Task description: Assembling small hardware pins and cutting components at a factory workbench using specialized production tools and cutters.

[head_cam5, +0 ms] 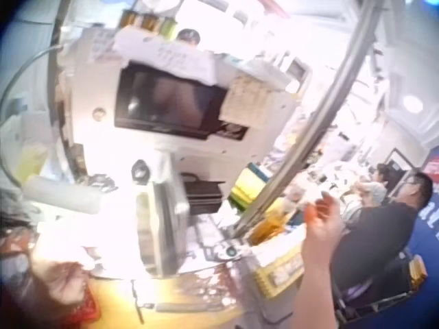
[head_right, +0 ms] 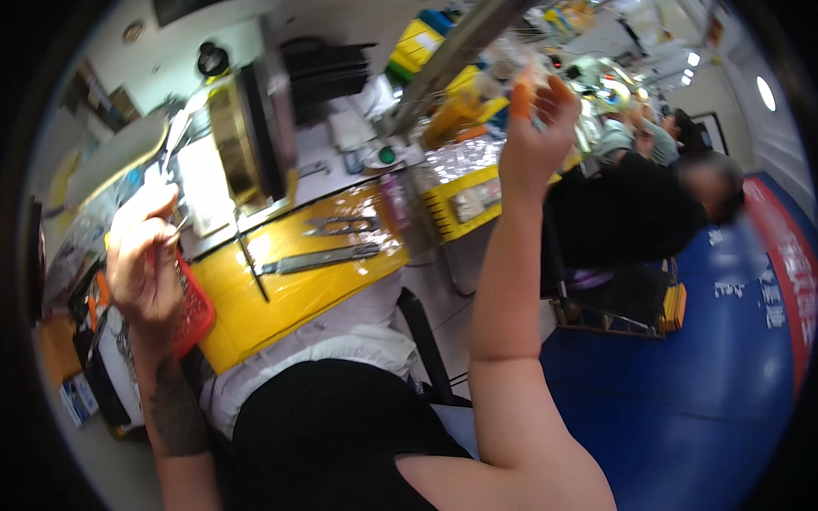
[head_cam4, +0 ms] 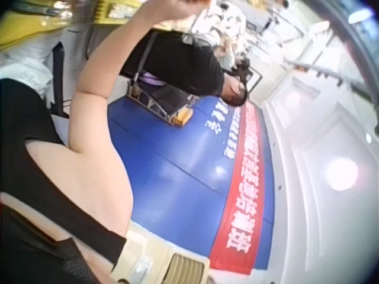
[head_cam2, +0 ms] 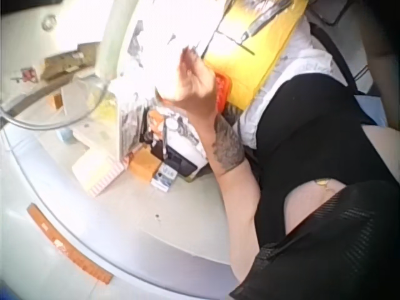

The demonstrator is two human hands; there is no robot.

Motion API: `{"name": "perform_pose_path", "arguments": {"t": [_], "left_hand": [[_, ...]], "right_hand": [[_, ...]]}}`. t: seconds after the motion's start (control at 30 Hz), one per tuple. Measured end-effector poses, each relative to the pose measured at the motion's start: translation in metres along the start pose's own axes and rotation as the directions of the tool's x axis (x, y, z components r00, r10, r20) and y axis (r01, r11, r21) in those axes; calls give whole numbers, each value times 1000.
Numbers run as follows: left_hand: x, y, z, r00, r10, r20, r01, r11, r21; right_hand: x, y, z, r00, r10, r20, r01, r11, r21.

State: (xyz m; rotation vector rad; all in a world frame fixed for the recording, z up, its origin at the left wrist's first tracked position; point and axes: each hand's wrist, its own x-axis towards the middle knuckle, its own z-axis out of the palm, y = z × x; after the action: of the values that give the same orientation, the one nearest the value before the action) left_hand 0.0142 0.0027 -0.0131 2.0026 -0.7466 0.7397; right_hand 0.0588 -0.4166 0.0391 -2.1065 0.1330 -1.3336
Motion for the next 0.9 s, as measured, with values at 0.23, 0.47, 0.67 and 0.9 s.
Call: {"name": "perform_pose_path", "arguments": {"t": [0.23, 0.47, 0.67, 0.9], "left_hand": [[4, -5, 3, 999, 48, 9, -48, 999, -16], [3, -4, -3, 996, 81, -24, -79, 995, 62], [-1, -7, -4, 997, 72, -29, -71, 997, 43], [-1, -9, -2, 996, 87, -20, -85, 993, 86]], "right_hand": [[-144, -76, -32, 548, -28, 836, 58, 998, -5], [-145, -70, -37, 503, 80, 861, -6, 996, -89], [-111, -79, -50, 423, 108, 900, -224, 975, -12], [-138, -113, -4, 518, 36, 855, -420, 881, 217]]}}
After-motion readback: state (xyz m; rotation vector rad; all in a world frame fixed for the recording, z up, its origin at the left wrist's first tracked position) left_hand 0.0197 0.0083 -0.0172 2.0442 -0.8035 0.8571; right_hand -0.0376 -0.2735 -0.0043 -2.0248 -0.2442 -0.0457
